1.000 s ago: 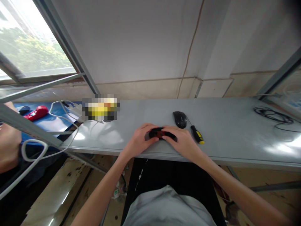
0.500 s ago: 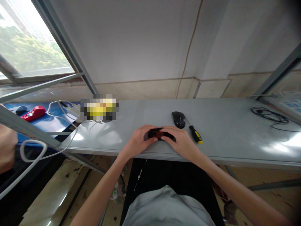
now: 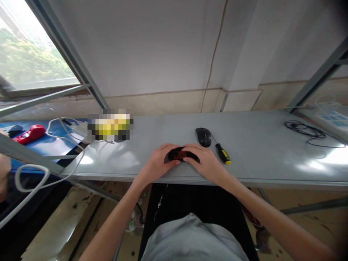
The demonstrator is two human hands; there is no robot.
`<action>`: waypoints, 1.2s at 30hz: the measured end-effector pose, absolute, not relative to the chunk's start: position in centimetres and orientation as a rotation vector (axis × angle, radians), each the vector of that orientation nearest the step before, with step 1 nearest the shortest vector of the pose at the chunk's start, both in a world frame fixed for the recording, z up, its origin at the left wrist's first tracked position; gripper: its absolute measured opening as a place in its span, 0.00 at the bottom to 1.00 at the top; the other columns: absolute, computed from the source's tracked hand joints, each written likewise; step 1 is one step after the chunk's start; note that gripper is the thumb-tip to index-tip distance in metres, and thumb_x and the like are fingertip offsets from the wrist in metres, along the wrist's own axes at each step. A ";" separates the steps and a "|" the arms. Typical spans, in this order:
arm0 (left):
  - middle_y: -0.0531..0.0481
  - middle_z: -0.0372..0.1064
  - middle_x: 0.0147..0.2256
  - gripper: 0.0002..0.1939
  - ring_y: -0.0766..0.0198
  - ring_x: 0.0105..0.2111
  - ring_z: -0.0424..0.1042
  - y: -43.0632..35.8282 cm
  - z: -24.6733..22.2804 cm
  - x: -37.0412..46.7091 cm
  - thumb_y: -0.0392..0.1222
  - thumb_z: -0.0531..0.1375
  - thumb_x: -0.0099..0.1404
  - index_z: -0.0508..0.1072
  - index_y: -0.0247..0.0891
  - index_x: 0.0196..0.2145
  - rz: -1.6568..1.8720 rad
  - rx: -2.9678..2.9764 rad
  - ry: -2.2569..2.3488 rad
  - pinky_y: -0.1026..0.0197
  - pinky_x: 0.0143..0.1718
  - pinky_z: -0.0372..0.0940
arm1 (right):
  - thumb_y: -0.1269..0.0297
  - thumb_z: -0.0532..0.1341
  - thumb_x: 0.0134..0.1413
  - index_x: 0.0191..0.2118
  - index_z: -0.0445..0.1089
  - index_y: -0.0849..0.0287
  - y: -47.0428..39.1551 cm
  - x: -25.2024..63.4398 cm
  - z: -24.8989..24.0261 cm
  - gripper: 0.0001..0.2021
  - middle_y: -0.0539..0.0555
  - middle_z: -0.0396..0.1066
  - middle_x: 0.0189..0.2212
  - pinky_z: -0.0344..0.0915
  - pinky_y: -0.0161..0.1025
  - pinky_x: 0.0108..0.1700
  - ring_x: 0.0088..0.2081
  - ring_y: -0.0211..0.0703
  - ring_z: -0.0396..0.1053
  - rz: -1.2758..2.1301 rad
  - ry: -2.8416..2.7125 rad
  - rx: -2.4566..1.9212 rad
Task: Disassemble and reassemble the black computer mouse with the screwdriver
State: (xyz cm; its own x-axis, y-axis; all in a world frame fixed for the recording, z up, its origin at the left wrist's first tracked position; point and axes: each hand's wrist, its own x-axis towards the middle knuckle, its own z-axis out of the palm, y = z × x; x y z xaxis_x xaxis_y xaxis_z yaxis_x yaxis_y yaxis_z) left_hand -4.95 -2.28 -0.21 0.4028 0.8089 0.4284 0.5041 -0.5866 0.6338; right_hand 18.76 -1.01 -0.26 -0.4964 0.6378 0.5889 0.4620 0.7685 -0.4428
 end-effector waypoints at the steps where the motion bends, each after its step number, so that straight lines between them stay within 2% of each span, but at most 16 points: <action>1: 0.43 0.76 0.55 0.23 0.52 0.54 0.77 -2.3 -0.2 -4.9 0.44 0.70 0.70 0.75 0.43 0.60 1.021 2.269 1.122 0.48 0.61 0.71 | 0.69 0.64 0.69 0.51 0.79 0.55 -1.0 18.8 -0.1 0.09 0.59 0.82 0.51 0.78 0.50 0.57 0.51 0.53 0.81 0.284 -2.181 -0.822; 5: 0.41 0.73 0.58 0.20 0.52 0.58 0.74 -2.1 0.7 -4.8 0.46 0.66 0.74 0.75 0.42 0.61 1.104 2.333 1.156 0.47 0.63 0.69 | 0.64 0.64 0.71 0.55 0.77 0.57 0.1 20.4 1.5 0.12 0.62 0.79 0.55 0.72 0.54 0.63 0.57 0.56 0.77 0.217 -2.172 -0.866; 8: 0.40 0.70 0.60 0.19 0.52 0.60 0.73 -0.8 2.1 -4.2 0.45 0.63 0.76 0.75 0.42 0.61 1.112 2.439 1.216 0.47 0.65 0.67 | 0.58 0.62 0.72 0.57 0.76 0.58 2.6 22.9 3.2 0.15 0.63 0.78 0.51 0.71 0.58 0.61 0.55 0.60 0.75 0.046 -2.166 -1.087; 11: 0.42 0.70 0.58 0.19 0.53 0.58 0.73 1.9 3.6 -3.1 0.42 0.61 0.77 0.74 0.43 0.63 0.973 2.568 1.215 0.48 0.65 0.67 | 0.54 0.63 0.71 0.57 0.76 0.59 5.3 24.9 3.7 0.18 0.65 0.75 0.46 0.71 0.60 0.57 0.52 0.64 0.74 -0.053 -2.222 -1.367; 15: 0.41 0.70 0.58 0.22 0.50 0.61 0.71 6.6 4.4 -0.6 0.37 0.60 0.75 0.73 0.40 0.64 0.723 2.763 1.143 0.46 0.67 0.65 | 0.48 0.69 0.64 0.61 0.73 0.58 7.0 25.1 2.9 0.26 0.65 0.73 0.45 0.72 0.56 0.52 0.48 0.64 0.75 -0.048 -2.302 -1.456; 19: 0.32 0.68 0.61 0.23 0.43 0.61 0.71 9.8 4.0 1.7 0.32 0.60 0.71 0.74 0.29 0.63 0.445 2.882 1.235 0.43 0.65 0.65 | 0.40 0.68 0.61 0.59 0.73 0.59 6.9 24.0 2.5 0.31 0.66 0.73 0.44 0.71 0.56 0.50 0.47 0.66 0.75 -0.049 -2.349 -1.546; 21: 0.32 0.69 0.60 0.22 0.43 0.59 0.72 10.5 3.8 2.3 0.32 0.61 0.71 0.75 0.30 0.62 0.356 2.915 1.260 0.43 0.63 0.67 | 0.41 0.67 0.63 0.59 0.73 0.60 6.8 23.6 2.7 0.30 0.67 0.74 0.43 0.70 0.55 0.49 0.47 0.67 0.75 -0.032 -2.370 -1.570; 25: 0.38 0.72 0.56 0.20 0.46 0.56 0.74 10.8 3.9 2.1 0.39 0.65 0.71 0.79 0.39 0.59 0.295 2.912 1.298 0.46 0.59 0.69 | 0.53 0.64 0.65 0.59 0.71 0.62 6.8 23.2 3.3 0.23 0.67 0.76 0.43 0.68 0.53 0.49 0.47 0.66 0.76 0.034 -2.408 -1.550; 28: 0.40 0.74 0.54 0.18 0.46 0.54 0.75 10.6 4.4 1.2 0.45 0.67 0.71 0.81 0.43 0.57 0.354 2.875 1.360 0.46 0.57 0.70 | 0.58 0.62 0.65 0.62 0.68 0.63 7.0 23.0 3.6 0.24 0.68 0.78 0.46 0.69 0.51 0.50 0.48 0.64 0.76 0.104 -2.414 -1.491; 32: 0.42 0.76 0.51 0.17 0.47 0.52 0.76 9.9 5.3 -0.1 0.50 0.68 0.72 0.82 0.42 0.55 0.444 2.834 1.390 0.48 0.53 0.71 | 0.59 0.62 0.66 0.65 0.66 0.64 7.0 23.0 4.2 0.25 0.68 0.77 0.54 0.70 0.50 0.55 0.54 0.61 0.76 0.203 -2.420 -1.345; 36: 0.43 0.76 0.49 0.16 0.50 0.50 0.77 8.1 5.8 -1.5 0.51 0.68 0.72 0.81 0.39 0.51 0.596 2.853 1.285 0.50 0.53 0.71 | 0.63 0.62 0.66 0.62 0.70 0.61 6.1 23.2 5.1 0.21 0.63 0.79 0.56 0.70 0.50 0.58 0.55 0.58 0.77 0.265 -2.446 -1.190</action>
State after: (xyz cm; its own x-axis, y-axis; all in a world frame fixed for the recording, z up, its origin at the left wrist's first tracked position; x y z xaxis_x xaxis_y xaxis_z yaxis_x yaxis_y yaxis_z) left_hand -1.47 8.12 5.77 0.6046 0.7141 0.3529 0.7306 -0.6736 0.1114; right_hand 23.19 6.07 5.09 -0.5541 0.7858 0.2748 0.7088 0.6184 -0.3394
